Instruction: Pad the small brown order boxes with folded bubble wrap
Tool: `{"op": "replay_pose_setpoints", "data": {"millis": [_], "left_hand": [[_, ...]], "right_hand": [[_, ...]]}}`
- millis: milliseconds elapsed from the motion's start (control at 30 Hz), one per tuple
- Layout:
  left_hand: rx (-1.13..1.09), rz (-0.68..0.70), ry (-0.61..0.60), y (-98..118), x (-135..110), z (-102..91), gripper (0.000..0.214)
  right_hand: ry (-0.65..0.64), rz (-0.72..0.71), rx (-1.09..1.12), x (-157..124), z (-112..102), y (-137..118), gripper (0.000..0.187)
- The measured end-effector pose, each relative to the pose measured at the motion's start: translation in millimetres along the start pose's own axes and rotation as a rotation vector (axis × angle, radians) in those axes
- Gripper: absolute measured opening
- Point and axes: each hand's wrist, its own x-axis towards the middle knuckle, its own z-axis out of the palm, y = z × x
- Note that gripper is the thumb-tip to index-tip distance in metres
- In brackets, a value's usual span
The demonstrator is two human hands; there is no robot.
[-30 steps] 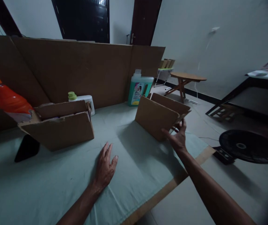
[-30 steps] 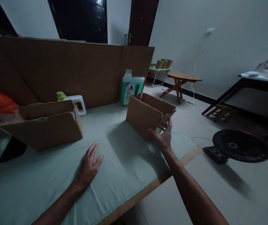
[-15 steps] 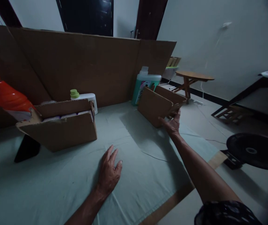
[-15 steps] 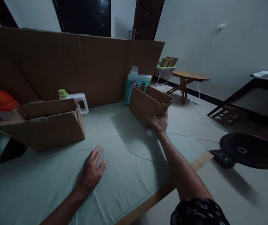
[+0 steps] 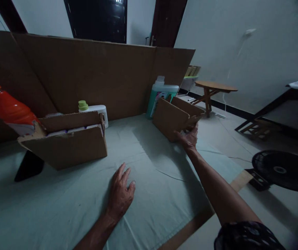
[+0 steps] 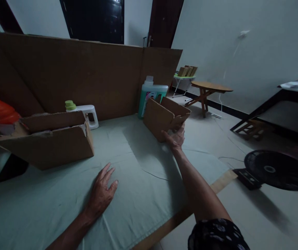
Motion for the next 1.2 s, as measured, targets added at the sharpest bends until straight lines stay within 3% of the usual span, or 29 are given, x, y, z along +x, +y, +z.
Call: {"op": "replay_pose_setpoints", "data": {"millis": [167, 267, 433, 600, 733, 800, 867, 900, 933, 1000, 1067, 1133, 1200], "left_hand": [[0.006, 0.013, 0.023, -1, -1, 2.3, 0.046], [-0.003, 0.027, 0.024, -5, -1, 4.5, 0.046], [0.041, 0.023, -0.009, 1, 6, 1.1, 0.048], [0.204, 0.075, -0.236, 30, -1, -12.8, 0.054], [0.104, 0.092, -0.387, 35, -51, -40.5, 0.068], [-0.025, 0.147, -0.469, 28, -84, -68.4, 0.056], [-0.246, 0.233, -0.614, 12, -106, -107.2, 0.035], [-0.345, 0.177, -0.6, 2, -109, -129.3, 0.028], [-0.397, 0.052, -0.476, -11, -105, -151.6, 0.027], [-0.388, -0.175, -0.022, -38, -80, -191.9, 0.032], [-0.397, -0.289, 0.313, -64, -41, -220.2, 0.046], [-0.427, -0.329, 0.472, -85, 1, -233.5, 0.062], [-0.46, -0.325, 0.482, -97, 35, -233.5, 0.069]], "right_hand": [[-0.085, 0.078, -0.017, -5, -10, -10, 0.122], [-0.116, 0.085, -0.079, -25, -23, -11, 0.111], [-0.314, -0.16, -0.077, -101, -29, -29, 0.064], [-0.641, -0.469, 0.019, -193, -4, -94, 0.037], [-0.879, -0.692, 0.137, -235, -3, -131, 0.041], [-0.971, -0.731, 0.258, -240, -8, -138, 0.035], [-1.007, -0.685, 0.357, -237, -10, -143, 0.029], [-0.996, -0.636, 0.39, -233, -9, -147, 0.028], [-0.971, -0.582, 0.413, -229, -5, -153, 0.029], [-0.906, -0.476, 0.441, -219, 10, -171, 0.036], [-0.85, -0.378, 0.474, -209, 33, -196, 0.049], [-0.81, -0.297, 0.536, -202, 61, -225, 0.062], [-0.794, -0.258, 0.601, -199, 85, -250, 0.069]]}}
